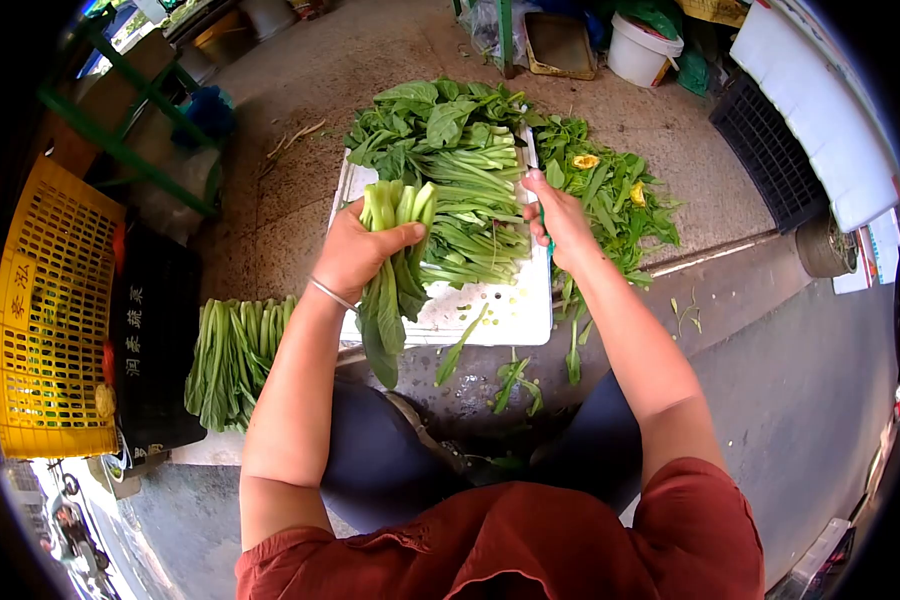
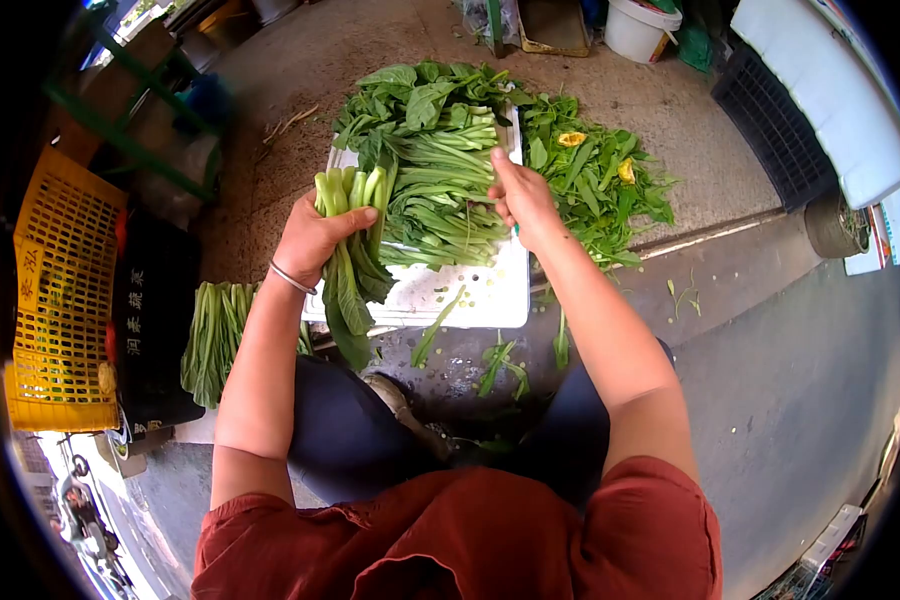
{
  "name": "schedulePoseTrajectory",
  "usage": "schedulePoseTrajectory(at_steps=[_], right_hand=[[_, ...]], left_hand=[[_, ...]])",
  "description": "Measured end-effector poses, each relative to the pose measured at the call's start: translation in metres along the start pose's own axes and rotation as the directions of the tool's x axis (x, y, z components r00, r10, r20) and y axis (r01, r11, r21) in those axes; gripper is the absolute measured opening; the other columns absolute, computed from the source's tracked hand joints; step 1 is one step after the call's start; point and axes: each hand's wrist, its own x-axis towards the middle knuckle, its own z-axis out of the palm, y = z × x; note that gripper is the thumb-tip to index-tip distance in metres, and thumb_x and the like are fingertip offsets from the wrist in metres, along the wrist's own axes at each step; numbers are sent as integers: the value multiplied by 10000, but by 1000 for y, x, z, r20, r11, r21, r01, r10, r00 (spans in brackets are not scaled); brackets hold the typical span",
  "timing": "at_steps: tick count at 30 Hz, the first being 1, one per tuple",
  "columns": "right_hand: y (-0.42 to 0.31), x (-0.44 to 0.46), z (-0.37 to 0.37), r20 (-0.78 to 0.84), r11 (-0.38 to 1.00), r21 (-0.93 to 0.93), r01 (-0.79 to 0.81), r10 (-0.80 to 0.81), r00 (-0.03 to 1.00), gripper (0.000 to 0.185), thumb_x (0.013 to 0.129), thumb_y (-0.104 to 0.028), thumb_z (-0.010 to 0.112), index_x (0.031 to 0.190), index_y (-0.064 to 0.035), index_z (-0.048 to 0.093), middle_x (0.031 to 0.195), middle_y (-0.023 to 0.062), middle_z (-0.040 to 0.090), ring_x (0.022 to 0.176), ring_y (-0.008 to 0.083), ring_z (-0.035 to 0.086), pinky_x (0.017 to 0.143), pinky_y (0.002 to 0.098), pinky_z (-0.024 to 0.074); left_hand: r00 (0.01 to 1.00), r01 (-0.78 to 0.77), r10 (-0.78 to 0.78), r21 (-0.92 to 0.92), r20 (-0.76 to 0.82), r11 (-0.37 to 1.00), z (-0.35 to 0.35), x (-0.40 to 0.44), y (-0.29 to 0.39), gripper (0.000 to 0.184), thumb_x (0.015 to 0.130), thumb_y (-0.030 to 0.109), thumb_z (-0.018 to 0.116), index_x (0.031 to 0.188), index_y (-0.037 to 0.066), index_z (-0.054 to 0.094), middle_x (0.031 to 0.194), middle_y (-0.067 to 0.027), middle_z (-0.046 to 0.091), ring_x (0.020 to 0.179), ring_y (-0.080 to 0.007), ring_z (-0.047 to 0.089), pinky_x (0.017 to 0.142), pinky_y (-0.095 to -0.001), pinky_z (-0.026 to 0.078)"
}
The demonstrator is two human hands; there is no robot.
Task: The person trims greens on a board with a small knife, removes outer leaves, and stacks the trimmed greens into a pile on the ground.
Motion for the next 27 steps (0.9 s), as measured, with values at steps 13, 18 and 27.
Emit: schedulePoseTrajectory(at_steps=[13, 18, 27], right_hand=[[-29, -8, 47, 245, 959, -143, 245, -205, 947, 254, 768, -258, 685, 880, -39, 624, 729, 28, 610, 587, 73, 555, 532, 183, 398], [-18, -10, 46, 332, 919, -378, 116, 17, 943, 296, 774, -260, 678, 910, -10, 599, 708, 36, 588, 540, 50, 548, 371, 152, 295], [16, -9, 105, 404, 982, 185, -41, -38, 914, 289, 811, -268, 643, 905, -6, 562, 813, 75, 606, 574, 120, 604, 381, 188, 307]], left_hand=[[931, 10, 91, 272, -355, 962, -33, 2, -1, 278, 699, 70, 707, 941, 6, 586, 818, -43, 621, 698, -119, 580, 646, -255, 469], [886, 127, 214, 659, -411, 741, -55, -9, -12, 392, 643, 168, 760, 968, 15, 602, 820, -74, 630, 689, -135, 582, 664, -269, 473], [1000, 6, -1, 274, -21, 962, -38, 0, -27, 521, 612, 89, 766, 1071, 13, 532, 909, -67, 618, 796, -148, 584, 727, -282, 483]])
